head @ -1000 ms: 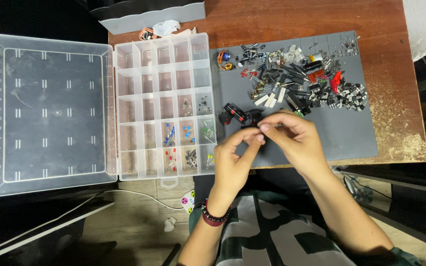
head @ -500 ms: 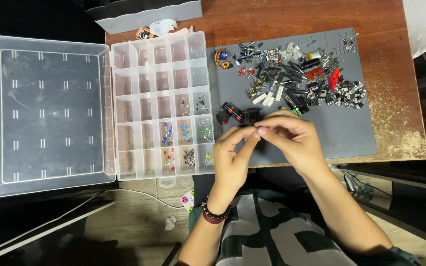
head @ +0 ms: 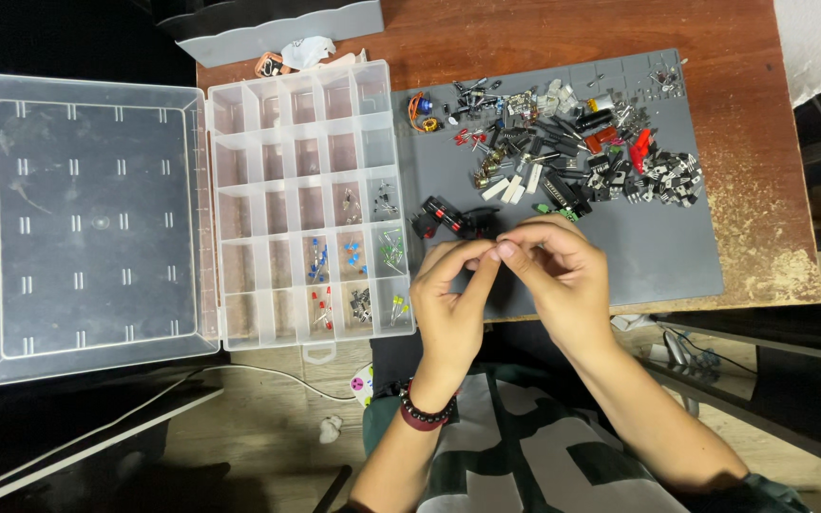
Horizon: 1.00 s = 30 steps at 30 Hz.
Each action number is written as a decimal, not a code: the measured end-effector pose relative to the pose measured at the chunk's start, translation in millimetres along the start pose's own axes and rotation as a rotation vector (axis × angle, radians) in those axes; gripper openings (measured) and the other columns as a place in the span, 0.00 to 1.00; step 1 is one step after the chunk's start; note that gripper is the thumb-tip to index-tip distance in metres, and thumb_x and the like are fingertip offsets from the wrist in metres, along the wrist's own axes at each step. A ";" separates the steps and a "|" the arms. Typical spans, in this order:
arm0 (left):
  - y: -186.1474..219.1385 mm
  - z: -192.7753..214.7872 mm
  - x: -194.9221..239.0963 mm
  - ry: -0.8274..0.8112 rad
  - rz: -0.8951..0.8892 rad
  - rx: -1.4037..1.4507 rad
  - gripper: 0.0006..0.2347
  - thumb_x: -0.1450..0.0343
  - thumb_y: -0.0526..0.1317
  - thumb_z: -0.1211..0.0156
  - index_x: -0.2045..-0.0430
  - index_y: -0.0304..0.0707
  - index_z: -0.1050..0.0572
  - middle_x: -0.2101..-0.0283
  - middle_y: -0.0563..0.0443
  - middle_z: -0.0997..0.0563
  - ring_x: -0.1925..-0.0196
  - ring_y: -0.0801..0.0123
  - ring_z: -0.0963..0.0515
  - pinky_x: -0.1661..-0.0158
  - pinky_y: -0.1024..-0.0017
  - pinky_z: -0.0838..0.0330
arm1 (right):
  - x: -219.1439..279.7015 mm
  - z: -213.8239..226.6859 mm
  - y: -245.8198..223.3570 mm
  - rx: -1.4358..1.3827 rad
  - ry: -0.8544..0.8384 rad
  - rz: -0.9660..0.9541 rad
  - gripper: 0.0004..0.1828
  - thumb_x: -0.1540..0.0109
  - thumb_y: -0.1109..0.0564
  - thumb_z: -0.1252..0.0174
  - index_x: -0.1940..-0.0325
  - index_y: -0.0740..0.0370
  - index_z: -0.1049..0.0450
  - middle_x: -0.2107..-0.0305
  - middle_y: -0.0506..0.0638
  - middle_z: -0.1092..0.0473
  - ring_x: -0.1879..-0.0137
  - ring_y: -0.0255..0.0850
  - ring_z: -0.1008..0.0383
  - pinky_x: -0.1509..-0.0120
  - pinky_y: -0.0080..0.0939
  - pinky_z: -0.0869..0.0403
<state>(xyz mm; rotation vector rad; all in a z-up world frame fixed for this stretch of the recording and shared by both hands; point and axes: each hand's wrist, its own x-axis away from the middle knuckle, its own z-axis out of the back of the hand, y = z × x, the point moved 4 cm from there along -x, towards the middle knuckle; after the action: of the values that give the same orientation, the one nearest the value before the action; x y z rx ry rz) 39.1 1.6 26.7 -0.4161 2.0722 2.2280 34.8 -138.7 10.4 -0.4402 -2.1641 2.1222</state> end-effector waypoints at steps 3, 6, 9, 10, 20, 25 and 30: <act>-5.7 -3.4 4.7 0.038 0.017 0.039 0.02 0.31 0.33 0.33 0.69 0.40 0.16 0.76 0.54 0.22 0.70 0.74 0.25 0.60 0.71 0.28 | 2.5 -2.4 -7.5 0.039 0.024 0.062 0.03 0.38 0.68 0.33 0.60 0.72 0.20 0.69 0.54 0.30 0.62 0.33 0.33 0.57 0.32 0.28; -1.9 -5.2 6.6 0.074 0.059 0.088 0.00 0.32 0.33 0.31 0.72 0.39 0.15 0.79 0.52 0.27 0.71 0.75 0.27 0.61 0.71 0.29 | 4.5 -5.0 -15.1 0.048 0.042 0.125 0.04 0.38 0.69 0.34 0.59 0.73 0.20 0.68 0.55 0.31 0.63 0.34 0.32 0.56 0.35 0.25; -5.7 -5.2 7.9 0.070 0.076 0.125 0.01 0.32 0.32 0.31 0.71 0.38 0.15 0.79 0.53 0.27 0.70 0.76 0.28 0.60 0.72 0.29 | 3.1 -3.1 -15.1 0.089 0.013 0.170 0.04 0.38 0.69 0.34 0.59 0.72 0.19 0.67 0.56 0.30 0.63 0.35 0.30 0.56 0.37 0.25; -7.4 -5.3 7.4 0.070 0.077 0.125 0.01 0.32 0.32 0.31 0.71 0.38 0.15 0.79 0.53 0.27 0.70 0.76 0.28 0.60 0.72 0.29 | 1.6 -1.0 -11.7 0.089 0.013 0.169 0.04 0.38 0.69 0.34 0.59 0.72 0.19 0.67 0.56 0.30 0.63 0.35 0.30 0.56 0.37 0.25; 7.7 1.2 0.5 -0.006 -0.114 0.002 0.03 0.32 0.32 0.31 0.69 0.40 0.16 0.73 0.51 0.19 0.67 0.61 0.18 0.59 0.67 0.26 | -0.1 0.3 -6.8 0.041 -0.068 0.042 0.03 0.34 0.67 0.40 0.60 0.71 0.20 0.68 0.55 0.29 0.61 0.36 0.30 0.52 0.37 0.26; 4.8 1.3 2.7 -0.014 -0.171 -0.016 0.03 0.31 0.32 0.33 0.68 0.40 0.15 0.70 0.51 0.16 0.65 0.59 0.17 0.59 0.67 0.25 | 2.5 2.6 0.4 -0.058 -0.054 -0.084 0.04 0.33 0.67 0.42 0.60 0.72 0.22 0.69 0.53 0.30 0.62 0.35 0.30 0.53 0.35 0.26; 3.2 -0.1 3.7 -0.020 -0.119 0.050 0.03 0.32 0.31 0.32 0.68 0.40 0.15 0.72 0.51 0.16 0.66 0.62 0.18 0.59 0.68 0.26 | 4.8 4.3 9.0 -0.242 -0.050 -0.251 0.05 0.34 0.65 0.41 0.57 0.72 0.22 0.73 0.49 0.35 0.66 0.32 0.36 0.58 0.30 0.31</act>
<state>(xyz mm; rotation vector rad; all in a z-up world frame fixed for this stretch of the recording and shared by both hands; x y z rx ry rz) 34.8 0.8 28.9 -0.4972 2.0311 2.1007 30.4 -141.7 0.7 -0.1211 -2.3703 1.7689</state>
